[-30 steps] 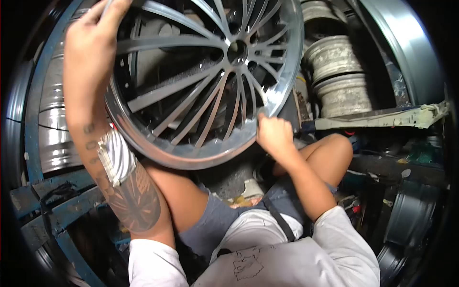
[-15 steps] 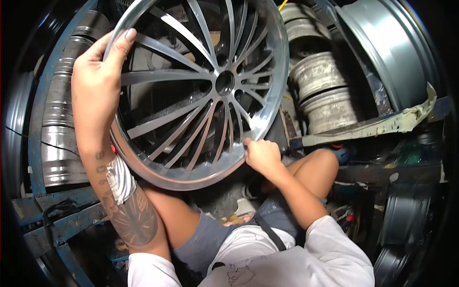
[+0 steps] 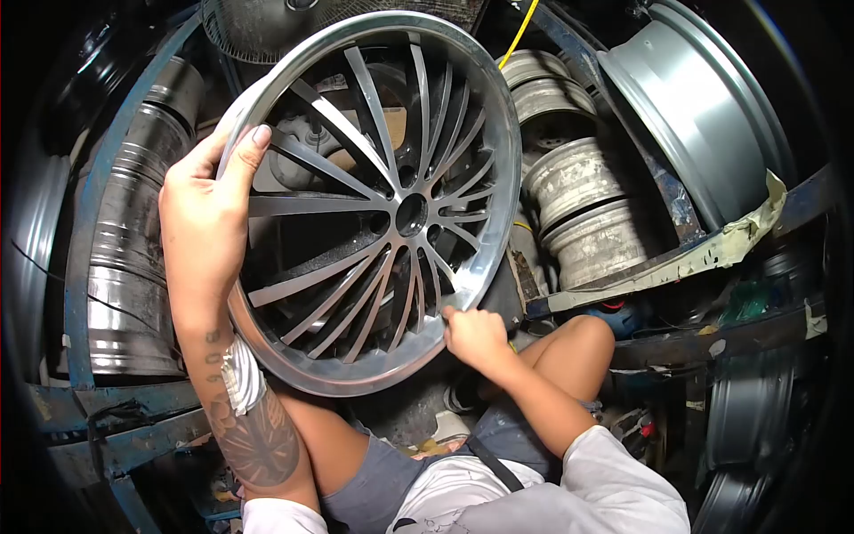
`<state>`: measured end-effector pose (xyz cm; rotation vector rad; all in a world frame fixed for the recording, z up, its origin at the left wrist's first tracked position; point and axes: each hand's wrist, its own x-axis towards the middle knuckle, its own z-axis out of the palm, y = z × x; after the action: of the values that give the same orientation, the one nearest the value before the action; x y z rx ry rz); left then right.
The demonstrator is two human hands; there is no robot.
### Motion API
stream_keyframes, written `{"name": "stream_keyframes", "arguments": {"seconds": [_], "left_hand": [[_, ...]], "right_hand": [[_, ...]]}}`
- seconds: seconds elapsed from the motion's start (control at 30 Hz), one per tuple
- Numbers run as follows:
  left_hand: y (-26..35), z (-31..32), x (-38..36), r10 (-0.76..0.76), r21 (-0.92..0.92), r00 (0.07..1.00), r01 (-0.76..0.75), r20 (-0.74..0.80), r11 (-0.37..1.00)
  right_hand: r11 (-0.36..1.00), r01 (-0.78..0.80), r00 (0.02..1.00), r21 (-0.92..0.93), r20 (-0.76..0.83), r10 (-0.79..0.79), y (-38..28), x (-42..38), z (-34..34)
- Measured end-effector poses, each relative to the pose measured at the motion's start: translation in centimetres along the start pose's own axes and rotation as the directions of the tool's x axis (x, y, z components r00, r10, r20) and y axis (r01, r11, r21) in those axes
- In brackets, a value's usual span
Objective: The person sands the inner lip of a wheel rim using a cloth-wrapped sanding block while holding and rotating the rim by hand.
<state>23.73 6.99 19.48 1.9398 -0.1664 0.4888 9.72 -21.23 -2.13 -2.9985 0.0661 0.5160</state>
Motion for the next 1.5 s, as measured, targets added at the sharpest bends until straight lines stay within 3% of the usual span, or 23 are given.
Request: {"name": "stream_keyframes", "arguments": {"seconds": [0.13,0.17,0.23,0.3,0.33,0.47,0.5,0.57,0.63,0.7,0.77,0.8,0.83,0.9,0.97,1.03,1.1,1.17,1.23,1.3,1.37,1.43,1.5], "left_hand": [[-0.1,0.2,-0.1,0.019,-0.069,1.0,-0.02,-0.004,0.997],[0.1,0.3,0.0,0.018,-0.065,1.0,-0.018,-0.004,0.998],[0.0,0.3,-0.1,0.003,-0.051,1.0,-0.004,-0.027,0.999],[-0.2,0.1,-0.1,0.018,-0.06,1.0,-0.018,-0.004,0.998],[-0.6,0.0,0.0,-0.011,-0.077,1.0,0.012,0.005,0.997],[-0.7,0.2,0.1,-0.035,-0.085,0.999,0.032,-0.038,0.996],[-0.7,0.2,0.2,-0.042,-0.099,0.998,0.038,-0.042,0.994],[-0.6,0.2,0.2,-0.059,-0.13,0.998,0.056,-0.023,0.99],[-0.6,0.1,0.5,-0.062,-0.118,0.997,0.057,-0.04,0.991],[-1.4,0.1,0.5,-0.051,-0.116,0.997,0.044,-0.052,0.992],[-1.2,0.2,0.4,-0.035,-0.175,0.998,0.026,-0.053,0.984],[-1.3,0.3,0.3,-0.032,-0.14,0.998,0.025,-0.052,0.99],[-1.2,0.1,0.4,-0.021,-0.103,0.998,0.015,-0.064,0.995],[-0.7,0.2,0.2,-0.055,-0.075,0.996,0.049,-0.072,0.996],[-1.0,0.4,0.2,-0.008,-0.114,0.997,-0.001,-0.082,0.994],[-0.8,0.5,0.1,-0.01,-0.172,0.998,-0.002,-0.068,0.985],[-0.9,0.5,0.1,-0.012,-0.152,0.997,0.0,-0.075,0.988],[-1.1,0.1,0.2,0.003,-0.106,0.998,-0.009,-0.055,0.994],[-1.2,0.1,-0.1,0.026,-0.085,0.998,-0.031,-0.063,0.996],[-1.0,0.2,0.4,0.035,-0.109,0.997,-0.043,-0.071,0.993],[-1.5,0.3,0.5,0.014,-0.155,0.998,-0.023,-0.06,0.988],[-0.1,0.3,-0.3,-0.03,-0.119,0.999,0.028,-0.013,0.992],[0.3,0.3,-0.2,-0.028,-0.024,0.999,0.027,-0.039,0.999]], "right_hand": [[0.998,0.05,0.983,0.047,-0.179,-0.041,2.2,1.3,-0.4],[0.996,0.005,0.997,-0.088,-0.071,-0.011,1.3,0.8,1.0],[0.997,0.046,0.999,-0.066,0.026,-0.044,-0.1,-0.5,-0.3],[0.998,0.033,0.998,0.047,-0.062,-0.03,2.7,1.5,-1.2],[0.993,-0.024,0.999,0.119,-0.027,0.027,3.4,2.6,-1.5],[1.0,0.011,0.998,-0.009,0.062,-0.011,0.1,-0.1,-1.3],[0.998,0.054,0.996,0.039,-0.067,-0.052,1.6,0.5,-1.4],[0.994,0.013,0.995,0.113,-0.104,-0.001,3.2,2.0,-1.7],[0.998,0.009,1.0,-0.061,-0.012,-0.01,0.9,0.2,0.3],[0.998,0.067,0.997,-0.002,-0.036,-0.067,1.1,-0.1,-0.4],[0.993,-0.013,0.998,0.116,-0.067,0.021,3.6,2.2,-2.2],[0.996,-0.009,0.994,0.094,-0.105,0.018,3.4,1.9,-1.1],[0.997,-0.052,0.995,-0.056,-0.083,0.047,1.5,1.1,-0.1],[1.0,0.02,1.0,-0.016,0.023,-0.02,-0.1,-0.7,-0.8],[0.996,-0.024,0.999,0.087,-0.04,0.027,2.8,1.9,-1.4],[0.994,-0.059,0.997,0.096,-0.043,0.064,2.4,1.7,-1.5],[0.999,-0.032,0.997,0.01,0.071,0.031,0.2,0.0,-0.7],[0.997,0.012,0.998,0.076,-0.064,-0.007,2.7,1.8,-0.1],[0.993,0.002,1.0,0.121,-0.01,0.0,2.4,2.1,-1.5],[0.999,0.034,0.998,0.005,0.053,-0.034,0.1,0.0,-0.7],[0.993,0.086,0.995,0.083,-0.061,-0.081,1.5,0.7,-1.4],[0.99,0.008,0.999,0.143,-0.046,-0.002,3.1,2.4,-2.4],[1.0,0.011,0.999,-0.021,-0.039,-0.011,0.8,1.1,0.4]]}}
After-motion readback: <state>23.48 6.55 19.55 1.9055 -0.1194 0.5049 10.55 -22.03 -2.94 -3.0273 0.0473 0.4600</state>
